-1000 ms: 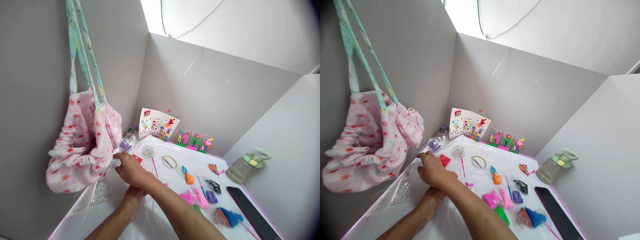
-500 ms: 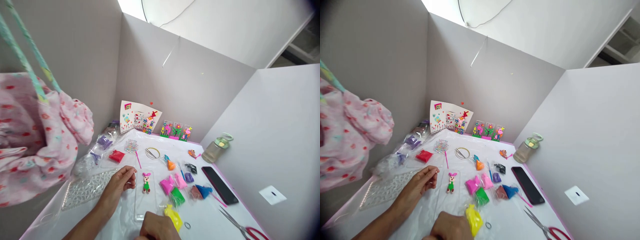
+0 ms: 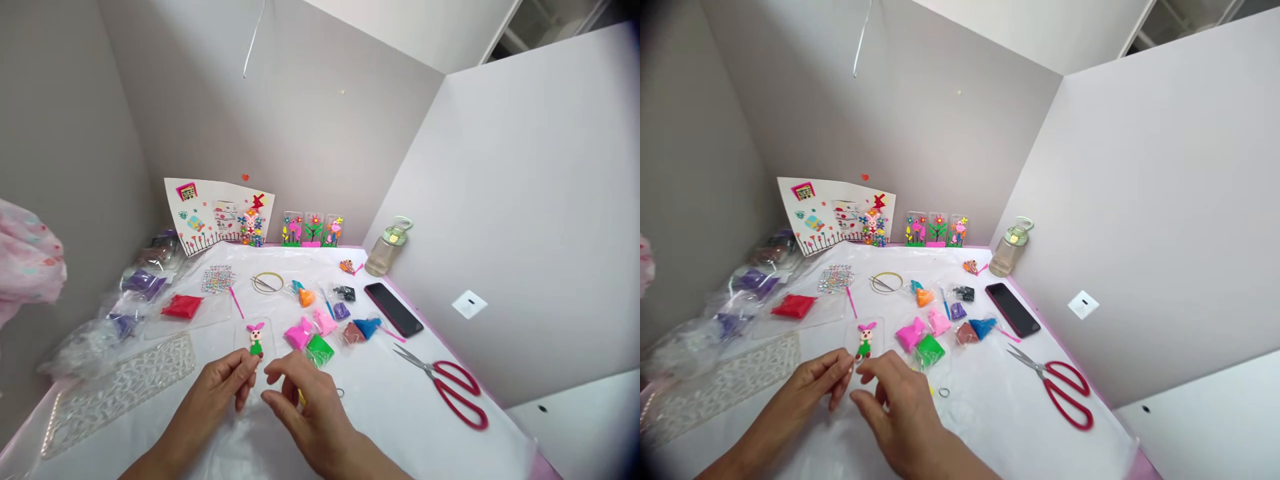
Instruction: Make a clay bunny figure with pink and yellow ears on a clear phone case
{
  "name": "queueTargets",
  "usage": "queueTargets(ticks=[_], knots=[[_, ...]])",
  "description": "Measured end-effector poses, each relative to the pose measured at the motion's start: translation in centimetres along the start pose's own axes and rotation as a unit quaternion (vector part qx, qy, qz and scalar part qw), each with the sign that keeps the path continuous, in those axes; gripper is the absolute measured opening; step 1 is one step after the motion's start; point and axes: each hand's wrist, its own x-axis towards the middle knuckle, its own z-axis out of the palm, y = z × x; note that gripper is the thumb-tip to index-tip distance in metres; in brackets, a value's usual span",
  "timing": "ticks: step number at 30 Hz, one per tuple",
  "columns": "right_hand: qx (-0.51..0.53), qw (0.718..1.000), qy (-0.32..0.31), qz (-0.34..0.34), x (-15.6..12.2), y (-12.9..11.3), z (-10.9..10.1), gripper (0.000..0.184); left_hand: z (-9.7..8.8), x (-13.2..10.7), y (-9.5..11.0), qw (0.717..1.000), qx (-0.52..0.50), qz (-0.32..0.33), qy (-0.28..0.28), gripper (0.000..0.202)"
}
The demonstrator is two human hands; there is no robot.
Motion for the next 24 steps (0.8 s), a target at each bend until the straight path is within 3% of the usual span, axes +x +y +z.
queueTargets(ticks=[5, 9, 13, 20, 24], knots=[[-0.047, 0.998, -0.026, -0.021, 1.0, -1.1, -0.4, 0.014, 0.1, -0.2, -0.2, 0.999, 0.043, 0.008, 0.007, 0.051], [-0.046, 0.999, -0.006, -0.004, 0.9, 0.4, 0.9, 0.018, 0.2, -0.2, 0.4, 0.999, 0.037, 0.021, 0.009, 0.036], [-0.077, 0.996, 0.008, -0.041, 0.3, 1.6, 1.6, 0.024, 0.1, 0.0, 0.6, 0.999, 0.037, 0.025, 0.022, 0.027], [-0.088, 0.993, 0.015, -0.080, 0.0, 1.8, 1.9, 0.022, -0.3, -0.3, 0.0, 0.997, 0.071, 0.020, 0.022, 0.046], [-0.093, 0.993, 0.008, -0.074, -0.1, 1.8, 2.0, 0.023, -0.2, -0.1, 0.1, 0.997, 0.072, 0.026, 0.018, 0.038]])
